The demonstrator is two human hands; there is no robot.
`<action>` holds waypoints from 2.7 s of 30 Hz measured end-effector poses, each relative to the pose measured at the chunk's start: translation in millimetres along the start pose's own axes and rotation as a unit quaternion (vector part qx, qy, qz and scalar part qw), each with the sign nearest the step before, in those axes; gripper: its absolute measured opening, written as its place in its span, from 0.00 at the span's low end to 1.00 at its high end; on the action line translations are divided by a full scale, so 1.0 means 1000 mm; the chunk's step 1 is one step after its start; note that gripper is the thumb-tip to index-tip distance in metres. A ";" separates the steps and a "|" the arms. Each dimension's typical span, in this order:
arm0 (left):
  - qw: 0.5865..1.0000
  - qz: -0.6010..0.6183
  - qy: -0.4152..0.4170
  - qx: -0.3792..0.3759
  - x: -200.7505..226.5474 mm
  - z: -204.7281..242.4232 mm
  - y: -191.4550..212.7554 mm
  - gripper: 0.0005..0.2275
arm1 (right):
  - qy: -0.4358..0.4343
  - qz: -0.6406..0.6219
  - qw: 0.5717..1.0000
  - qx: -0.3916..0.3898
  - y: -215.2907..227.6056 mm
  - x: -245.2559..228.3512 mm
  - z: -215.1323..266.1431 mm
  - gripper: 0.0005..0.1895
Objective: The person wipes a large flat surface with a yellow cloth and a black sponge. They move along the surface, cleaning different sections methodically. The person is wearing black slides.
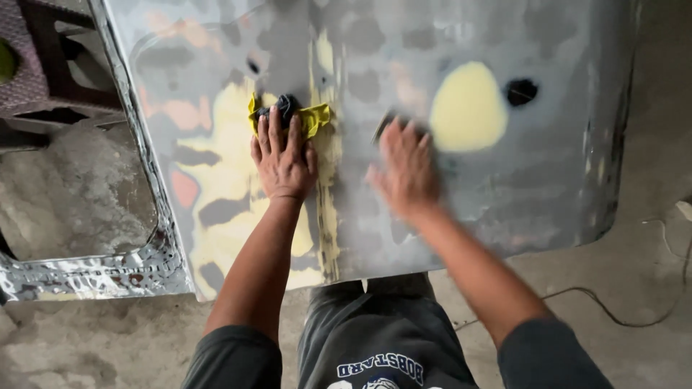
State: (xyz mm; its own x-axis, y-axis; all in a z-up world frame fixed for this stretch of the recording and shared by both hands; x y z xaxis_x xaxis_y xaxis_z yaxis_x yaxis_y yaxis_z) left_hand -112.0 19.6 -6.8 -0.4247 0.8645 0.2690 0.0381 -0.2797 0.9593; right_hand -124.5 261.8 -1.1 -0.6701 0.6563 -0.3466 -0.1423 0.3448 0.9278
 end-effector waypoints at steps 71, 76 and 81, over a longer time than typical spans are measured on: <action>1.000 0.007 -0.011 -0.006 0.005 -0.027 0.010 0.28 | 0.087 -0.054 0.988 -0.113 -0.004 -0.028 0.002 0.40; 1.000 0.007 -0.010 -0.014 0.004 -0.028 0.011 0.28 | 0.108 -0.094 0.952 -0.272 0.013 -0.010 0.049 0.38; 1.000 -0.008 -0.005 -0.021 0.009 -0.030 0.009 0.28 | -0.024 0.020 0.997 -0.066 0.019 0.109 -0.018 0.38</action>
State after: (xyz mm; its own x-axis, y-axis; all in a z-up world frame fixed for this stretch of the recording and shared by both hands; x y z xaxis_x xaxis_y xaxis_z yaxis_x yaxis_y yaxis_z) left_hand -142.8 11.8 1.6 -0.4153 0.8731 0.2553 -0.0057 -0.2831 0.9591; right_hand -213.7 328.3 -18.6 -0.6417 0.7004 -0.3126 -0.2133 0.2285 0.9499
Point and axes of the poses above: each hand's wrist, its own z-axis away from the middle knuckle, its own y-axis out of the back of the hand, x = y × z, the point moved 5 cm from there along -z, towards the middle knuckle, and after that the axes turned 13 degrees about y, right-handed, at the moved point
